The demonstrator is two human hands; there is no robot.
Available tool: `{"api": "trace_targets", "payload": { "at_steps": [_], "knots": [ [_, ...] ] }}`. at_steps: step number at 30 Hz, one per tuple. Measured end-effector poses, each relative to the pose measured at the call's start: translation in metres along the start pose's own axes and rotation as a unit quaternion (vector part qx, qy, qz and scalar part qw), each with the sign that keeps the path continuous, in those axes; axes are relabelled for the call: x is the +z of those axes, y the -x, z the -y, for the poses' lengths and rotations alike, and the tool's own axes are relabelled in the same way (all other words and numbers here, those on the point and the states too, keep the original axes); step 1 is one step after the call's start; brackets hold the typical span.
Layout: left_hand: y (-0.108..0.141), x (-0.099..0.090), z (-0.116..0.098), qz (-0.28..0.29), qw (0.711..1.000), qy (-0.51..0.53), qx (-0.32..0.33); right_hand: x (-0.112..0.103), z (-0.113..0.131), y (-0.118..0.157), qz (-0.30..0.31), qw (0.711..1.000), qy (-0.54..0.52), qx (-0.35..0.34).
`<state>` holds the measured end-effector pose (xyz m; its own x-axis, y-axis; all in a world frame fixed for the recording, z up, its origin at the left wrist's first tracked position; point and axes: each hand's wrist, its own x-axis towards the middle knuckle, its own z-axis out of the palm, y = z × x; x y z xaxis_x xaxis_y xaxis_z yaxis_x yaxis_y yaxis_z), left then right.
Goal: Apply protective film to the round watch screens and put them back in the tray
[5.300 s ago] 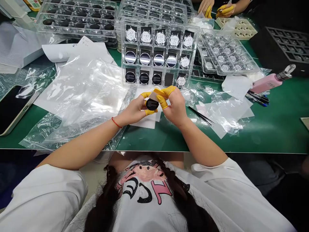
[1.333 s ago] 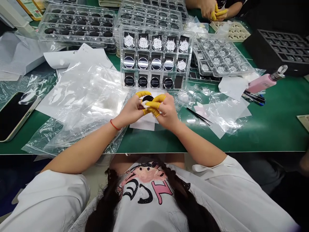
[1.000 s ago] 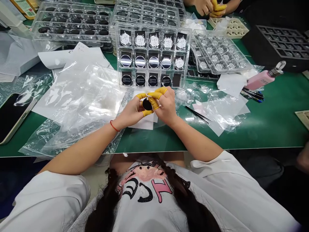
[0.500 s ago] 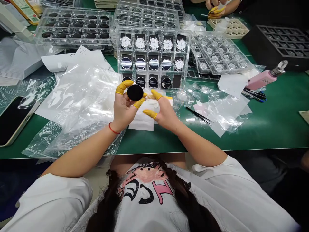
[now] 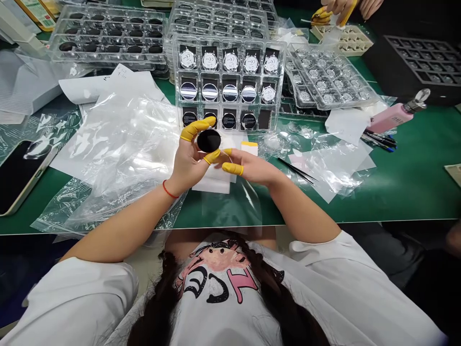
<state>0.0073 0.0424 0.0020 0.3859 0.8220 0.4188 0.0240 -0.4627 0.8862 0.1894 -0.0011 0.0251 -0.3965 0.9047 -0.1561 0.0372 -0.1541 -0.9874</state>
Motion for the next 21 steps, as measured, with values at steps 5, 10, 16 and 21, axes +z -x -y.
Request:
{"api": "trace_targets", "payload": {
  "at_steps": [5,10,16,21],
  "knots": [
    [0.001,0.001,0.005,0.0,1.0,-0.005,0.011,-0.008,-0.004,-0.004,-0.195,0.977,0.024,-0.082],
    [0.001,0.003,0.017,0.012,0.998,-0.003,0.067,-0.006,-0.006,-0.005,-0.213,0.971,0.061,-0.088],
    [-0.001,0.005,0.031,0.032,0.994,-0.008,0.109,-0.005,-0.009,-0.005,-0.213,0.971,0.075,-0.081],
    [0.0,0.005,0.026,0.034,0.996,0.008,0.08,-0.02,0.0,-0.001,-0.267,0.953,0.089,-0.112]
  ]
}}
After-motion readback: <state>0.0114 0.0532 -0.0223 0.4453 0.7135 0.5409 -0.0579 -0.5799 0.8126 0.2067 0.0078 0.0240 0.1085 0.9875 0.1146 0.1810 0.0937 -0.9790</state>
